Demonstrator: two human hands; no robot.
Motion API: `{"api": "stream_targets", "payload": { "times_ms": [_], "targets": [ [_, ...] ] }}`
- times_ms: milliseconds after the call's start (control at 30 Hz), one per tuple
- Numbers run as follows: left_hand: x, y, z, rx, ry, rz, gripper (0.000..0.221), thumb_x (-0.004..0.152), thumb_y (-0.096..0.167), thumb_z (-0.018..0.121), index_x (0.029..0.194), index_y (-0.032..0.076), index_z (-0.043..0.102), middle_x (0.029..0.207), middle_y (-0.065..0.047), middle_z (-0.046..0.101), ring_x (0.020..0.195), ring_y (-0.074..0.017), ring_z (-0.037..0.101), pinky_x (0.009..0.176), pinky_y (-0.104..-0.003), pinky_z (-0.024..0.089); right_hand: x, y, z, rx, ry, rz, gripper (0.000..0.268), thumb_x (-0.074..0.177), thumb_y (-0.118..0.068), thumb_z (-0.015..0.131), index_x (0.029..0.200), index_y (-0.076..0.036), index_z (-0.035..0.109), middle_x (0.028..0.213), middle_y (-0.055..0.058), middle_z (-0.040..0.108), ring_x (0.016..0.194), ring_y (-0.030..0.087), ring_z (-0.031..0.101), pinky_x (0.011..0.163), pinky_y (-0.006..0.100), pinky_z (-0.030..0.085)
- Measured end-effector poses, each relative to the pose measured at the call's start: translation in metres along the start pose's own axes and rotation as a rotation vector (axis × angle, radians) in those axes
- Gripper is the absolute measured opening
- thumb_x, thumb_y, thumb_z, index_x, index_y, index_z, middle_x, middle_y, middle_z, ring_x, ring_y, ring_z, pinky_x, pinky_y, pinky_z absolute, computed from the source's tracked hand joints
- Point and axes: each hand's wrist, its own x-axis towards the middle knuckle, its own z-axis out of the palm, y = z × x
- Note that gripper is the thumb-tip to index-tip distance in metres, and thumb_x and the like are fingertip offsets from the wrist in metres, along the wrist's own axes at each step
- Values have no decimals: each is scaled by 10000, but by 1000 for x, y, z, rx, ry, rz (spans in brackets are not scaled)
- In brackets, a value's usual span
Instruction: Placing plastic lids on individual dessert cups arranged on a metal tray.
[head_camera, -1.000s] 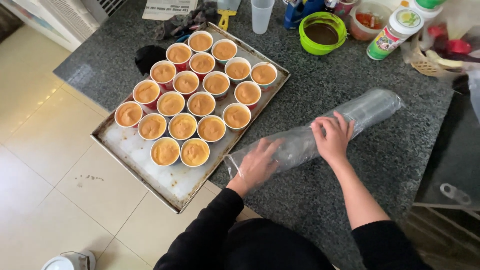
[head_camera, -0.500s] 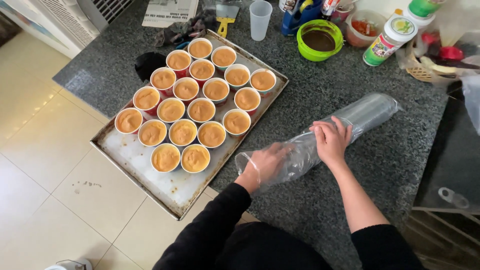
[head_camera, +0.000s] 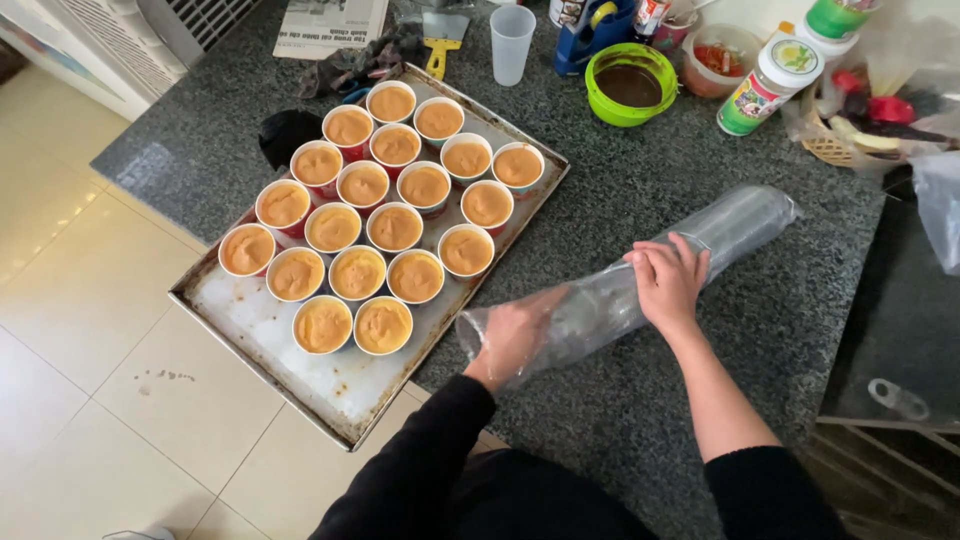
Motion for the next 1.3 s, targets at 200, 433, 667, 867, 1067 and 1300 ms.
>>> {"api": "stream_targets", "payload": {
  "times_ms": [200, 433, 667, 867, 1067, 1300],
  "targets": [
    [-26, -9, 12, -234, -78, -224, 559, 1000, 204, 682, 1558, 178, 671, 1304, -186, 828, 1100, -453, 818, 924, -572, 674, 5, 2, 1, -51, -3, -19, 315, 1264, -491, 558, 1143, -353, 813, 1429, -134, 752, 1676, 262, 434, 1399, 711, 54],
    [-26, -10, 36, -375, -135, -326, 605, 980, 54, 653, 1569, 182, 710, 1352, -188, 831, 1249, -423, 779, 1057, -547, 651, 9, 4, 7, -107, -13, 18, 355, 1273, -543, 536, 1141, -372, 818, 1430, -153, 751, 1690, 246, 419, 1406, 714, 52],
    [-49, 6, -35, -428, 1, -363, 585, 960, 62, 641, 1520, 171, 770, 1398, -151, 828, 1280, -391, 773, 1056, -533, 645, 13, 0, 12, -97, -8, 10, 316, 1247, -518, 587, 1133, -356, 834, 1410, -143, 764, 1665, 244, 453, 1411, 703, 72],
    [-109, -5, -68, -380, 42, -479, 669, 924, -29, 670, 1527, 247, 762, 1445, -56, 827, 1288, -400, 752, 1045, -574, 644, 17, 7, 19, -144, 32, -6, 274, 1250, -495, 630, 1151, -349, 839, 1400, -143, 782, 1660, 228, 484, 1425, 668, 89],
    [-156, -49, -89, -678, -51, -848, 783, 901, -95, 539, 1527, 301, 794, 694, -123, 849, 550, -218, 826, 528, -284, 697, 24, 47, 10, -157, 159, -179, 197, 1247, -486, 715, 1157, -372, 848, 1353, -138, 808, 1592, 235, 579, 1412, 654, 189],
    [-148, -22, -160, -984, 136, -1081, 536, 924, -72, 550, 1372, 1, 835, 724, -103, 723, 485, -165, 625, 464, -294, 536, 4, 60, -60, -4, 126, -370, 187, 1174, -181, 776, 1308, -76, 853, 1427, 151, 826, 1453, 481, 685, 1270, 574, 473]
  ]
}}
